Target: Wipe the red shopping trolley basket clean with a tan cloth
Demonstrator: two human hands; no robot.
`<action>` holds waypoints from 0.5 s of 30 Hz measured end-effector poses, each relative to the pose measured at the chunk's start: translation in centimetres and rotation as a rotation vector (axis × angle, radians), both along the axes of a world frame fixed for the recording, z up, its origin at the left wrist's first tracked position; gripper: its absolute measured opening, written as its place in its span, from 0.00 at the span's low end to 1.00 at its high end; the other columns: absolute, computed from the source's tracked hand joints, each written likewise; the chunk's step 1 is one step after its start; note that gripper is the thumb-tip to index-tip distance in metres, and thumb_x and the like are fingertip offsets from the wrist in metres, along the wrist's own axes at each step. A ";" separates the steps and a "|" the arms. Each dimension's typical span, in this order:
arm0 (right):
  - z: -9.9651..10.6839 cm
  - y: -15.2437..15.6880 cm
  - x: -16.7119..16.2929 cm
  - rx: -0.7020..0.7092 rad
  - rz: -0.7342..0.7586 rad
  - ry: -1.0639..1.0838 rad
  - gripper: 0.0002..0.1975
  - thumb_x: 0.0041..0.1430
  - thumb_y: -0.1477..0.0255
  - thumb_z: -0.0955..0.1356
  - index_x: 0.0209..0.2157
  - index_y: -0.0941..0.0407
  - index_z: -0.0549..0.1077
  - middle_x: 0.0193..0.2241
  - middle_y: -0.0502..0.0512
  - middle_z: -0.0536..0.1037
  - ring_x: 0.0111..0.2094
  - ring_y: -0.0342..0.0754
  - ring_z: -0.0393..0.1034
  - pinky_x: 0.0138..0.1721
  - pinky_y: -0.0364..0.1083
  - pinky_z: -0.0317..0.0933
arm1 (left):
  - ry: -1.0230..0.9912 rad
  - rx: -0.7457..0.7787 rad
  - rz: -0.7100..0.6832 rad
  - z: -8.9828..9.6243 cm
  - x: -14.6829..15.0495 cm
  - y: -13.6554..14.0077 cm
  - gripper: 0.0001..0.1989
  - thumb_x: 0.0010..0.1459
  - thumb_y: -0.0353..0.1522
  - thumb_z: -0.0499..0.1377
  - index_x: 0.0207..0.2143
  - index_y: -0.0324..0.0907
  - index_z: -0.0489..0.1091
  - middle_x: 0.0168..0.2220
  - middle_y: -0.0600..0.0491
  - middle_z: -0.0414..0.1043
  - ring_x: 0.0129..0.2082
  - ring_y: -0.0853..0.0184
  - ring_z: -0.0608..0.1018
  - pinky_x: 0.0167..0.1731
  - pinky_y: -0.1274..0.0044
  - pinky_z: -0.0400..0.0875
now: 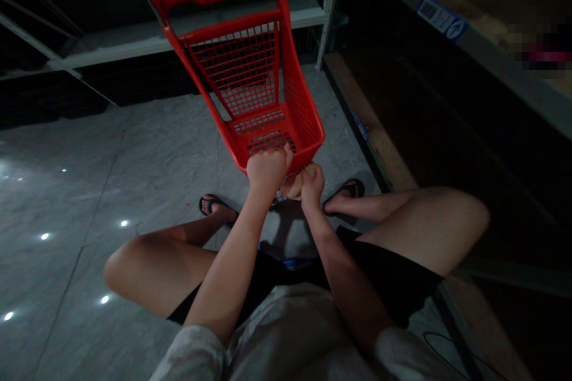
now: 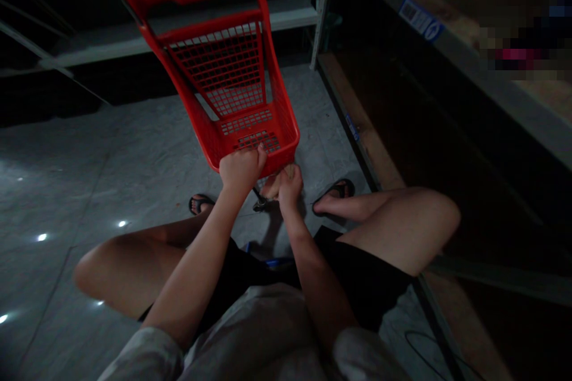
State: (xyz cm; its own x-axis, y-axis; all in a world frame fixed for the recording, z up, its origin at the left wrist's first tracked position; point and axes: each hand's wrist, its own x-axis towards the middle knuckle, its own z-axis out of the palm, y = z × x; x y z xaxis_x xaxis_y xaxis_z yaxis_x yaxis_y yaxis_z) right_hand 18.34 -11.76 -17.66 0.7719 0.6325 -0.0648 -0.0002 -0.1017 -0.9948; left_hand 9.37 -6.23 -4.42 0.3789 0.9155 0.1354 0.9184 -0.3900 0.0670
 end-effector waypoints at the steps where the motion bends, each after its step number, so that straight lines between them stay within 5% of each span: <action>1: 1.3 0.2 0.3 0.046 -0.037 -0.013 0.09 0.58 0.63 0.64 0.37 0.53 0.67 0.33 0.49 0.75 0.35 0.46 0.69 0.40 0.45 0.65 | -0.002 -0.001 0.001 0.0 0.0 0.0 0.35 0.74 0.42 0.39 0.37 0.34 0.83 0.31 0.38 0.81 0.34 0.53 0.85 0.33 0.69 0.75; 6: 4.5 0.6 1.3 0.198 -0.116 -0.134 0.12 0.60 0.59 0.67 0.38 0.52 0.67 0.34 0.49 0.75 0.38 0.47 0.70 0.43 0.46 0.65 | -0.013 0.011 0.007 0.0 0.2 -0.1 0.35 0.74 0.42 0.39 0.36 0.34 0.82 0.31 0.38 0.81 0.33 0.52 0.85 0.32 0.68 0.75; 10: 0.9 0.2 0.4 0.070 -0.031 -0.079 0.12 0.58 0.60 0.65 0.38 0.52 0.68 0.37 0.53 0.78 0.41 0.49 0.71 0.47 0.48 0.66 | -0.014 0.014 0.004 0.0 0.3 0.0 0.34 0.74 0.42 0.39 0.37 0.35 0.83 0.31 0.38 0.81 0.34 0.51 0.85 0.32 0.68 0.75; 15: -3.4 -0.6 -1.1 -0.100 0.084 -0.013 0.08 0.49 0.62 0.67 0.29 0.51 0.67 0.26 0.49 0.75 0.33 0.50 0.69 0.38 0.47 0.65 | -0.016 0.037 -0.010 0.0 0.2 0.0 0.34 0.74 0.41 0.40 0.35 0.35 0.82 0.30 0.39 0.81 0.33 0.51 0.85 0.29 0.69 0.74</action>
